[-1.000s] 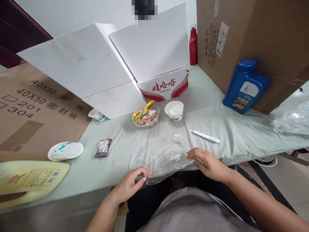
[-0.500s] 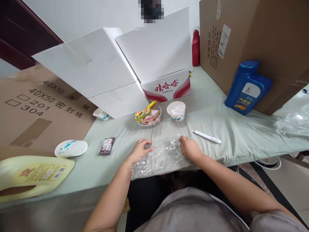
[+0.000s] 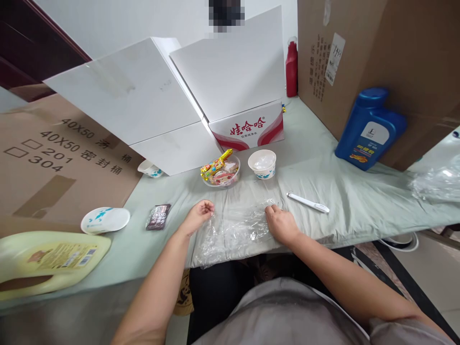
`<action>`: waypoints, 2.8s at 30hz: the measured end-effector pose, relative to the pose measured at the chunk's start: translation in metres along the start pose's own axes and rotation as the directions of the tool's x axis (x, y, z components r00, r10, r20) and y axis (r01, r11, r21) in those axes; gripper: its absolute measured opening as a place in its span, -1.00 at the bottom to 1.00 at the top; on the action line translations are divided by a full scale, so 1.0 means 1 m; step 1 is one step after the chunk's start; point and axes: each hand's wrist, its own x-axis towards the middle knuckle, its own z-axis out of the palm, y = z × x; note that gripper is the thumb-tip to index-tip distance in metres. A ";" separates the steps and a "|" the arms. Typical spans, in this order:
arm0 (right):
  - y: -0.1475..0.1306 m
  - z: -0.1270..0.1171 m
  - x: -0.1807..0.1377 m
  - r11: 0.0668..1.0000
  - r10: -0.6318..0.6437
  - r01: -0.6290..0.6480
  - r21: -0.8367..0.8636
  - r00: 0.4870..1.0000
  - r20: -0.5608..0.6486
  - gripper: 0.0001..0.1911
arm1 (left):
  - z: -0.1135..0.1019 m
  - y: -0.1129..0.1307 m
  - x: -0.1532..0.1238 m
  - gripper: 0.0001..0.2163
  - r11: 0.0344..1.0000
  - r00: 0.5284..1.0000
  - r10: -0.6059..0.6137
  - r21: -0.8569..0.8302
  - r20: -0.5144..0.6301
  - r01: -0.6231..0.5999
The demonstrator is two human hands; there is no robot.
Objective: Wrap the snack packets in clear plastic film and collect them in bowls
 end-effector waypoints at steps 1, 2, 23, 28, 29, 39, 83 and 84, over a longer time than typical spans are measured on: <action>0.000 0.000 0.000 1.000 -0.004 0.004 0.000 1.000 -0.003 -0.69 | -0.005 -0.003 -0.002 -0.82 0.999 0.999 -0.003 0.045 -0.049 0.005; 0.000 0.000 0.000 1.000 -0.009 0.009 0.000 1.000 -0.004 -0.69 | -0.009 -0.005 -0.006 -0.84 0.997 0.995 0.002 0.077 -0.102 0.006; 0.004 -0.012 -0.005 0.975 0.058 -0.038 0.217 0.995 -0.084 -0.71 | 0.011 -0.001 -0.089 -0.68 0.979 0.992 -0.114 -0.176 -0.055 0.102; 0.004 -0.019 -0.001 0.981 0.135 -0.121 0.150 0.987 -0.083 -0.73 | 0.027 -0.005 -0.065 -0.63 0.993 0.936 -0.116 -0.060 -0.333 0.102; 0.004 -0.018 0.000 0.981 0.148 -0.137 0.138 0.987 -0.071 -0.73 | 0.030 -0.005 -0.060 -0.64 0.994 0.924 -0.112 -0.023 -0.366 0.111; 0.014 -0.032 -0.002 0.920 0.251 -0.223 0.322 0.967 -0.046 -0.73 | 0.057 -0.019 -0.045 -0.72 0.850 0.905 0.135 0.516 -0.402 0.102; 0.050 -0.020 -0.047 0.969 0.007 0.048 0.242 0.975 -0.221 -0.69 | 0.039 -0.013 -0.076 -0.83 0.850 0.931 0.353 0.447 -0.088 -0.280; 0.050 -0.016 -0.042 0.983 0.039 0.000 0.184 0.977 -0.209 -0.67 | 0.044 -0.013 -0.068 -0.83 0.832 0.928 0.360 0.484 -0.097 -0.272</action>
